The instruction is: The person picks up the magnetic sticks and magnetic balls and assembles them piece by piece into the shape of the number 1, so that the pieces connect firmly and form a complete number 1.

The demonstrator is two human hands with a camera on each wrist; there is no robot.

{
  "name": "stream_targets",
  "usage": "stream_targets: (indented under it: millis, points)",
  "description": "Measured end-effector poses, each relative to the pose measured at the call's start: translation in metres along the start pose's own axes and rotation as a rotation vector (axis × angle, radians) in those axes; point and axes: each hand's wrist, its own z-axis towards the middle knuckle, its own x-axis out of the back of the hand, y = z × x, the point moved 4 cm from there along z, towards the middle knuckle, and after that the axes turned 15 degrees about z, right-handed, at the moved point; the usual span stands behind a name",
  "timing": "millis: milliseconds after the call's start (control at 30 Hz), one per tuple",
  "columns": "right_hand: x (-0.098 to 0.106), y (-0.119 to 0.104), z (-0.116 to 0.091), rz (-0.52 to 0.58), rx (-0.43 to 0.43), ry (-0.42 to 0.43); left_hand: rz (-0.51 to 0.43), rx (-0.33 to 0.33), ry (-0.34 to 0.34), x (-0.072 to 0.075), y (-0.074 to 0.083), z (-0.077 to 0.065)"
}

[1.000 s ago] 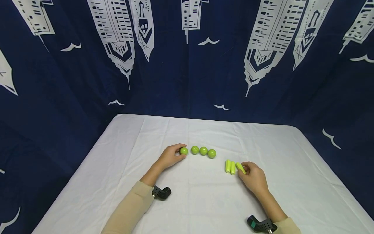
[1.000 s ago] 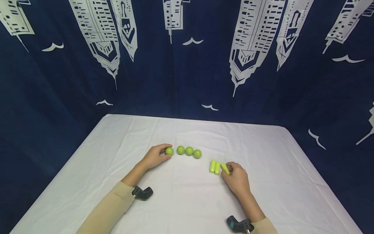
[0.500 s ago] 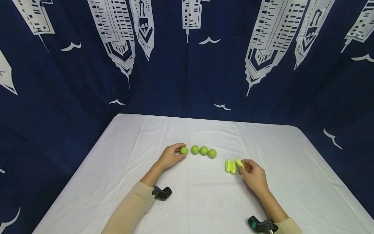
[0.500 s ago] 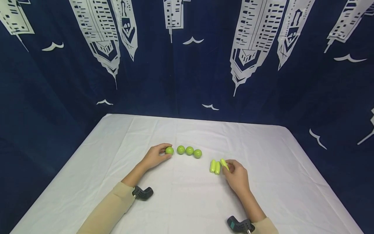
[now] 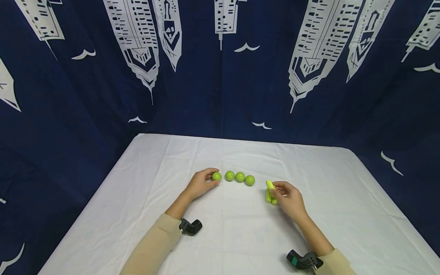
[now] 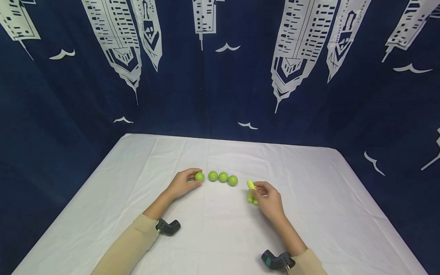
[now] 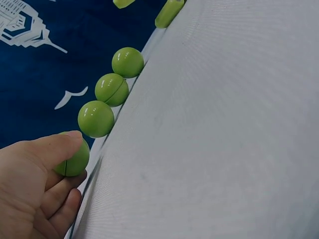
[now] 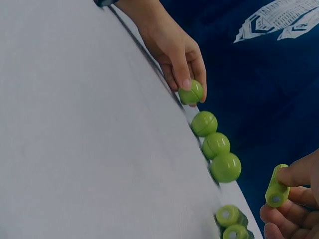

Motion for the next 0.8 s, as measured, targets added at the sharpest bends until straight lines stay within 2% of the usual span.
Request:
stream_targets:
  millis: [167,367,800]
  points:
    - [-0.014,-0.006,0.002,0.059,-0.052,-0.053,-0.026,-0.009,0.01,0.001,0.001,0.0]
    - [-0.033,-0.012,0.005,0.133,-0.06,-0.076,-0.06,-0.012,0.024,0.002,0.001,-0.001]
    - [-0.074,-0.019,0.009,0.256,-0.104,-0.129,-0.243,0.091,-0.013,0.001,-0.006,0.0]
